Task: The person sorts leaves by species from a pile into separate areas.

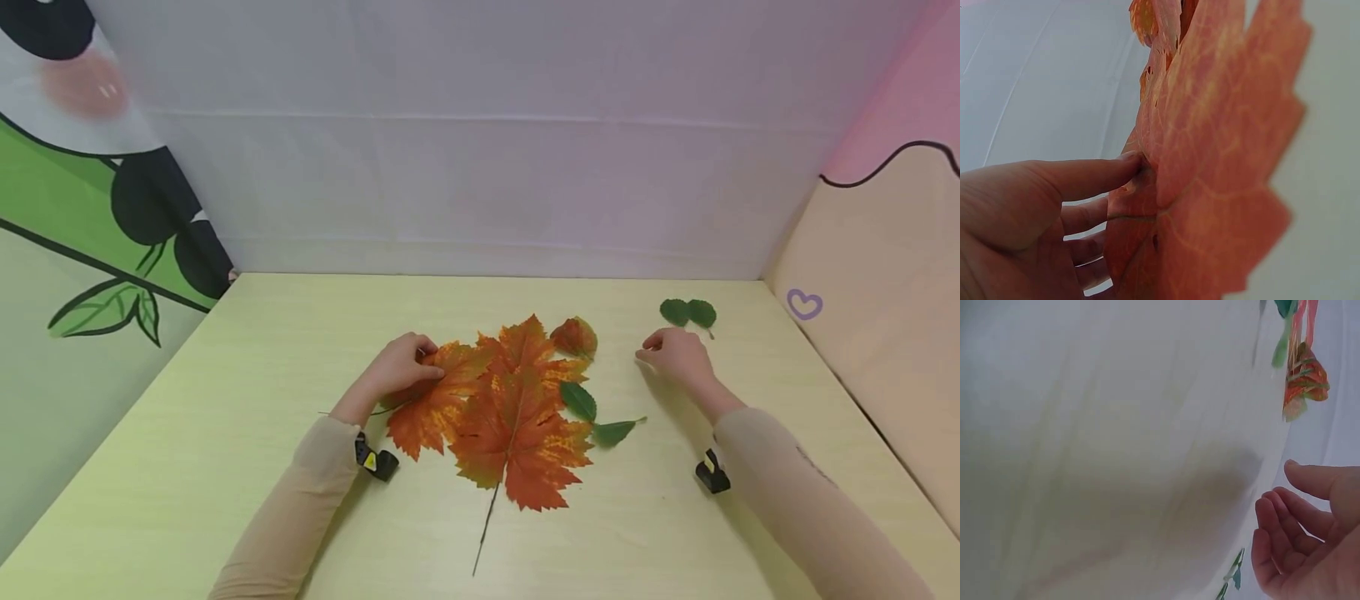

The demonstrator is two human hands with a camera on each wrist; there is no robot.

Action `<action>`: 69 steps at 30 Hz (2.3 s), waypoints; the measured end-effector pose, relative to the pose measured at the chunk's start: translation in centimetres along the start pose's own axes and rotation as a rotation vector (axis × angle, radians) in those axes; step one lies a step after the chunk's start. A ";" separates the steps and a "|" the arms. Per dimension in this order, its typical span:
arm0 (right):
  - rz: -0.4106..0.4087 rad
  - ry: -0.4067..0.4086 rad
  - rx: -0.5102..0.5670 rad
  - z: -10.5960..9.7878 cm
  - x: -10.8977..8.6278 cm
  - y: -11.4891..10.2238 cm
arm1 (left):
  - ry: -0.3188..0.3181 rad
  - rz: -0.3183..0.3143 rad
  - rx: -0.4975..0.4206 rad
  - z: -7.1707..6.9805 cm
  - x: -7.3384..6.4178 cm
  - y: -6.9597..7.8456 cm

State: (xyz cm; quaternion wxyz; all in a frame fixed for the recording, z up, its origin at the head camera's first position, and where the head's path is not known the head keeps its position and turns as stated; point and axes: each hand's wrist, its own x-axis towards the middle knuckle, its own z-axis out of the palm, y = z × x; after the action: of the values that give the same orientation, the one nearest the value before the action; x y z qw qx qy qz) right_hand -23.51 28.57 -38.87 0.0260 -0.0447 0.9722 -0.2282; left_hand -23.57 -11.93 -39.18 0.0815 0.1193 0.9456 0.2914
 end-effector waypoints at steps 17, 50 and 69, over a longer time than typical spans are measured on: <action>-0.122 -0.148 0.012 2.5 -2.6 -4.7 | -0.009 -0.018 -0.026 0.0 0.0 0.0; -0.061 -0.214 0.117 2.7 -2.6 -5.0 | -0.012 -0.009 0.029 0.1 0.0 0.0; 0.028 -0.171 0.199 0.6 -0.6 -2.2 | -0.019 -0.023 0.023 -0.1 -0.2 0.2</action>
State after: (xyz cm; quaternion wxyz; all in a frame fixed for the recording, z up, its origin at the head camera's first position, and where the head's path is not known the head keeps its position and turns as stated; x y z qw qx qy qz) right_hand -22.71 26.43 -38.46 0.1162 -0.0478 0.9395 -0.3186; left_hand -23.42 -11.88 -38.96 0.0924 0.1118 0.9494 0.2787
